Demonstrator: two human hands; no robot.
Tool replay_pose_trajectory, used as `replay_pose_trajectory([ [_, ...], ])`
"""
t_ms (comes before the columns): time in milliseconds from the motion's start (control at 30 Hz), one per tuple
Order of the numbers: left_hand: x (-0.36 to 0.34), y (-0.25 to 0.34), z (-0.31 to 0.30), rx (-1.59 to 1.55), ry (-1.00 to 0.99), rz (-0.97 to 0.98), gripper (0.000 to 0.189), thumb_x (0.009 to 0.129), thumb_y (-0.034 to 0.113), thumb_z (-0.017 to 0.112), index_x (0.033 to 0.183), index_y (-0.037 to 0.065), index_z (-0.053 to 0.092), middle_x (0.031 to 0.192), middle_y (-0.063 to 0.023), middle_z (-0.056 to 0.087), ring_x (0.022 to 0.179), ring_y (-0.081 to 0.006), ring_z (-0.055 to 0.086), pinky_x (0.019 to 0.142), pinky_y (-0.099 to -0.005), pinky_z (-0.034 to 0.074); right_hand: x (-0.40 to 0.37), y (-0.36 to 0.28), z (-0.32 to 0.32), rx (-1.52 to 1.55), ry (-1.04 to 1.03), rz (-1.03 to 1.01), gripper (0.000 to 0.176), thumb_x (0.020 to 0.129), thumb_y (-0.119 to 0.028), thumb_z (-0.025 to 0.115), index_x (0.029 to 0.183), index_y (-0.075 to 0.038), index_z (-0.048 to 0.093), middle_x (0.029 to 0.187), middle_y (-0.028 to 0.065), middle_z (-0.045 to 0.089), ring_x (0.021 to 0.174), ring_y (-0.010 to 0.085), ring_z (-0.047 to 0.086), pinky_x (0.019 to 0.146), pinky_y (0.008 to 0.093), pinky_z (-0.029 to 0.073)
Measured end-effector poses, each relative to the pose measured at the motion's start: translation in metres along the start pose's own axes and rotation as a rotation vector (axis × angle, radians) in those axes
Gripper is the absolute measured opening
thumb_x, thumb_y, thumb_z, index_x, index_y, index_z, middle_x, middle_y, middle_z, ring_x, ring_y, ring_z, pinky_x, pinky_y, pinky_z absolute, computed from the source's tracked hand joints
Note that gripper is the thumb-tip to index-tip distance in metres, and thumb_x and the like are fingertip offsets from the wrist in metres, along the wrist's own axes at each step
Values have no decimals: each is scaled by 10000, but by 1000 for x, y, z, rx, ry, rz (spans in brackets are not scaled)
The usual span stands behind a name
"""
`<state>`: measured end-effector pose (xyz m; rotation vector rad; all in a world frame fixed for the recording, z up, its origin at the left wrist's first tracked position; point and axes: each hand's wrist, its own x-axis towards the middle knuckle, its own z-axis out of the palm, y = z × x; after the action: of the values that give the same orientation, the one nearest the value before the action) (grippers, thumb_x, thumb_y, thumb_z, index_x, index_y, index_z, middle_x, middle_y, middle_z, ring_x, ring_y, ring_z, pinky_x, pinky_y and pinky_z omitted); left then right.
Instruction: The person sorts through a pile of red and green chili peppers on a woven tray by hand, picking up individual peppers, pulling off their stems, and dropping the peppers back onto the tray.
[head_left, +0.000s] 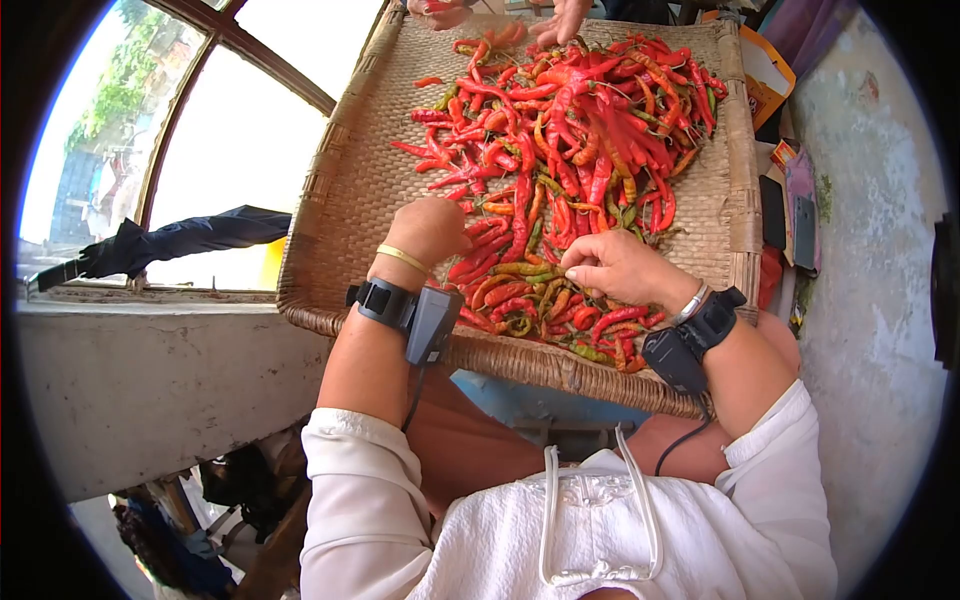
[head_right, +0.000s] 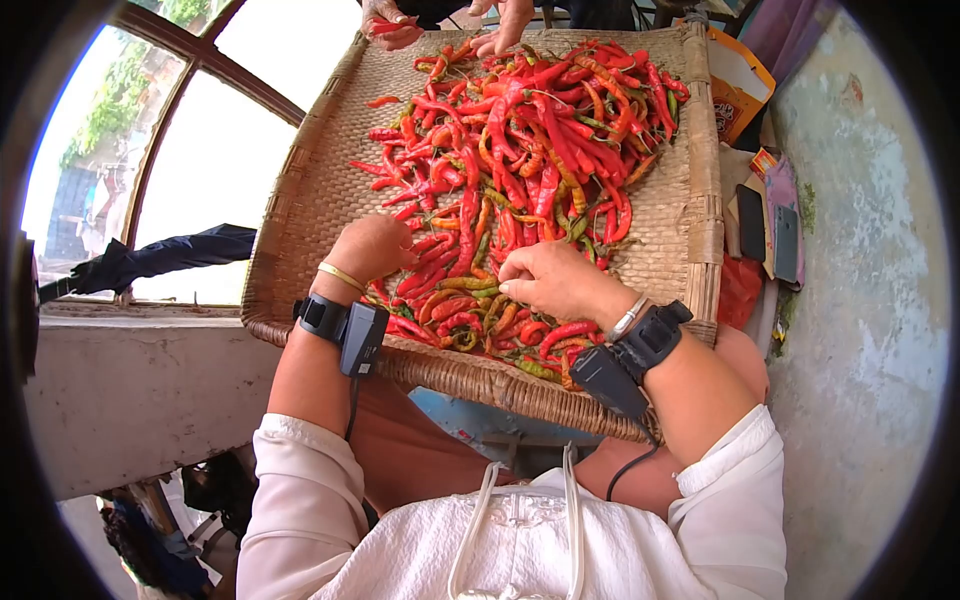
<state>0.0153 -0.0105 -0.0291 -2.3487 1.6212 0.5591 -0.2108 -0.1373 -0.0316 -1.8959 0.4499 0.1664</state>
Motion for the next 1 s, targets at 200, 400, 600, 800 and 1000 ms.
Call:
replay_pose_trajectory([
  [200,11,2,22,85,-18,31,257,640,325,616,735,88,648,744,-128,615,720,-302,593,645,-406,478,-4,0,4,-31,-29,-15,193,757,-183,578,847,-14,603,700,105,611,657,194,590,605,311,449],
  [400,11,-21,-16,-275,120,12,231,666,251,634,734,31,628,668,-149,598,607,-269,586,550,-363,461,-1,-1,1,-35,-9,-10,189,745,-183,578,839,-22,607,701,109,610,658,203,593,610,315,451],
  [600,12,-13,-31,-1172,642,-129,234,810,211,591,925,8,607,746,-42,602,622,-106,561,533,-239,459,-1,-2,1,-60,-11,-31,197,744,-183,574,847,-18,607,708,114,612,658,217,594,608,320,453],
  [800,8,35,-4,-396,129,332,219,730,233,601,858,58,631,718,-138,612,678,-284,597,624,-371,476,-5,-2,4,-47,-30,17,204,744,-187,577,855,-18,608,725,120,614,677,220,596,620,322,454],
  [1000,13,44,11,-129,153,368,195,719,249,579,729,58,615,657,-141,574,632,-330,557,583,-413,442,-4,2,7,-126,-22,-28,207,739,-189,586,856,-19,609,728,122,613,685,226,597,627,331,455],
])
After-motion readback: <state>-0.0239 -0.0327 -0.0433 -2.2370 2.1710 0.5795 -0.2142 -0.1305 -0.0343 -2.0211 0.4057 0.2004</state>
